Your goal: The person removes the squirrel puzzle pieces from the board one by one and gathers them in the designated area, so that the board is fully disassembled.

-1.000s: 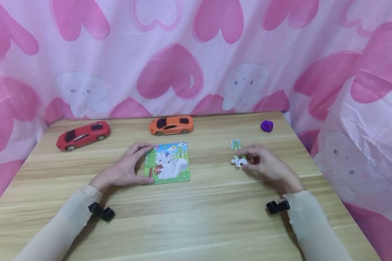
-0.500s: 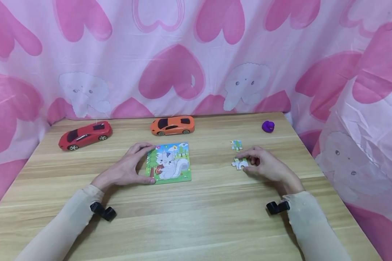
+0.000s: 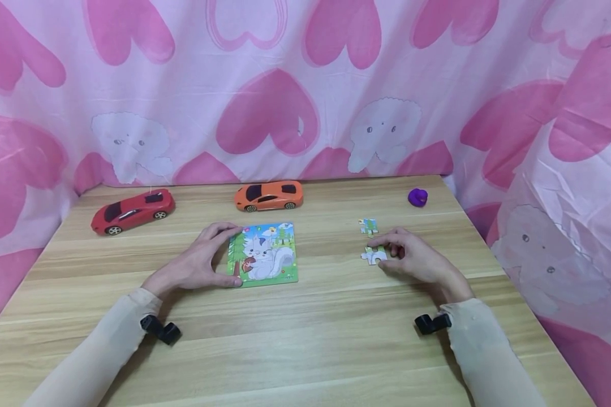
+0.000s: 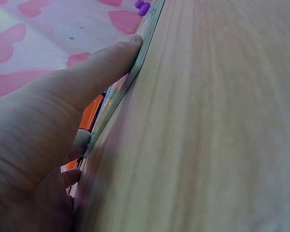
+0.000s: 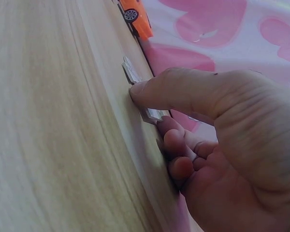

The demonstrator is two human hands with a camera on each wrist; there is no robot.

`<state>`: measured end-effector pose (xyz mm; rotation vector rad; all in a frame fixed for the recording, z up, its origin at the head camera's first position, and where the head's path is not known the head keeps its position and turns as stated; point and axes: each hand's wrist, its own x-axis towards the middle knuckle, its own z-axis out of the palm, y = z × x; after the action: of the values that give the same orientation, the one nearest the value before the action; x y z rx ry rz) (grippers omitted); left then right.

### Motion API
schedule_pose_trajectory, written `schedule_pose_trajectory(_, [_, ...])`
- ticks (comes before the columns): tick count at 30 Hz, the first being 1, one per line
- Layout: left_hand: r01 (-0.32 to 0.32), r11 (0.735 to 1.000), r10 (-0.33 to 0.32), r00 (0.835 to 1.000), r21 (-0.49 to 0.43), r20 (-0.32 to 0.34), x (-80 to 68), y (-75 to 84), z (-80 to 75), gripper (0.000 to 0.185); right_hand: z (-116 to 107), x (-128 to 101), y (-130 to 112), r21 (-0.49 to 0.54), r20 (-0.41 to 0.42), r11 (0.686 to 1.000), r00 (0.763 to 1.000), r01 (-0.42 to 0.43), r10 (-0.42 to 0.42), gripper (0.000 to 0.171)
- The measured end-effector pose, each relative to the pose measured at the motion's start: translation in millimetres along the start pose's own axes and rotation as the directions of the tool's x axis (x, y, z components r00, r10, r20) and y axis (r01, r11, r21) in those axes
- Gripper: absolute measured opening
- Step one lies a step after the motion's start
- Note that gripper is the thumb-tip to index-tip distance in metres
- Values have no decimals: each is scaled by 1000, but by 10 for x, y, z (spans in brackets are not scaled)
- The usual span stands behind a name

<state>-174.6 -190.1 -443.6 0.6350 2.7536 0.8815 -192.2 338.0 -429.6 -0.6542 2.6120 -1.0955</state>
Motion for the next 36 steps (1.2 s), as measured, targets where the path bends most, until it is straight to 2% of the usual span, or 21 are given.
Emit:
schedule_pose_trajectory(20, [-3, 1000, 3, 1000, 1, 0, 6, 1, -8, 127, 2, -2, 12, -7, 6, 1000, 1000, 4, -4, 47])
schedule_pose_trajectory(26, [-6, 1000, 6, 1000, 2, 0, 5, 1, -5, 127, 13, -1, 12, 49, 2, 999, 1000, -9, 9, 47])
schedule_pose_trajectory(29, [-15, 1000, 15, 1000, 6, -2, 4, -1, 1, 128, 9, -1, -15, 106, 5, 993, 999, -52, 52, 44])
schedule_pose_trajectory(33, [-21, 1000, 21, 1000, 13, -7, 3, -7, 6, 128, -23, 26, -81, 103, -51, 991, 994, -91, 97, 49])
schedule_pose_trajectory(36, [-16, 1000, 16, 1000, 13, -7, 2, -5, 6, 127, -57, 71, -132, 63, -123, 996, 990, -58, 65, 59])
